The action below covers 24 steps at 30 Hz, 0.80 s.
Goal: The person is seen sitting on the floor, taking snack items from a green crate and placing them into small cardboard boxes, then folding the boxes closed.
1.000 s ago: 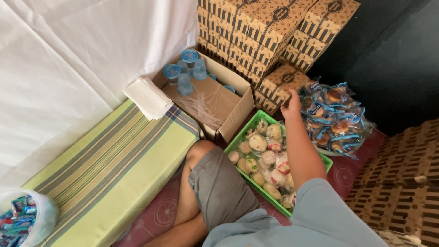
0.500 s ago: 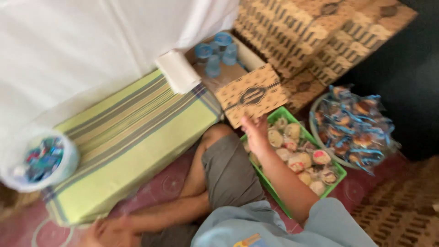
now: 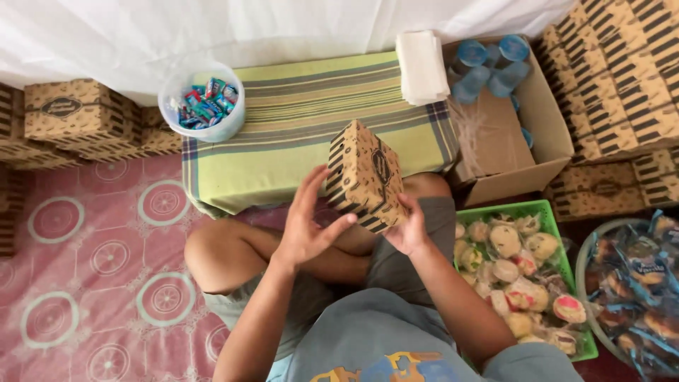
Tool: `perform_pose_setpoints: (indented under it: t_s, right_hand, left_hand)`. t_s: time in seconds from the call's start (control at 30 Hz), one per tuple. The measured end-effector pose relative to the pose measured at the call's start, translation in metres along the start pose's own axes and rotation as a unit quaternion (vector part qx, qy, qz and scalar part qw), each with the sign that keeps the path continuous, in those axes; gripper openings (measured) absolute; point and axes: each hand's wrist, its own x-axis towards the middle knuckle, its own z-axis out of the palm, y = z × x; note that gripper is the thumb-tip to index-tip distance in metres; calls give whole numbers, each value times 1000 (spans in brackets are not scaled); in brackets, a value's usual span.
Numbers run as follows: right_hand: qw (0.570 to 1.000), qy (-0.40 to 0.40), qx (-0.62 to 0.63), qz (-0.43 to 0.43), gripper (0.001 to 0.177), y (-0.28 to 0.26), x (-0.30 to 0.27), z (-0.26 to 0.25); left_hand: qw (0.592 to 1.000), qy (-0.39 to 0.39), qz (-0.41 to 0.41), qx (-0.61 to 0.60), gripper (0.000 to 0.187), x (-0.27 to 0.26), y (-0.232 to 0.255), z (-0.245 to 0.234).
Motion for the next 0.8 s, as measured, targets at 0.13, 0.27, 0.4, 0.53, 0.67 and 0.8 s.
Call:
perform_pose_setpoints:
  t_s: [0.13, 0.27, 0.4, 0.53, 0.67, 0.8]
  right_hand:
    - [1000, -5, 4, -14, 56, 11, -1, -1]
    - [946, -25, -257, -195, 97, 19, -13, 31]
    - [922, 22, -352, -162, 116, 31, -15, 54]
    - [927, 34, -349, -134, 122, 31, -6, 55]
    - [997, 42, -71, -10, 62, 5, 16, 36]
    - [994, 39, 48, 93, 42, -11, 23, 14]
  left_hand:
    - [998, 29, 39, 38, 71, -5, -19, 20]
    - [997, 61, -20, 52, 73, -15, -49, 14]
    - [983, -48, -176, 6, 119, -11, -40, -3]
    - [987, -1, -159, 8, 109, -23, -54, -9]
    - [998, 54, -15, 0, 65, -31, -47, -13]
    - [972, 116, -107, -176, 103, -40, -55, 0]
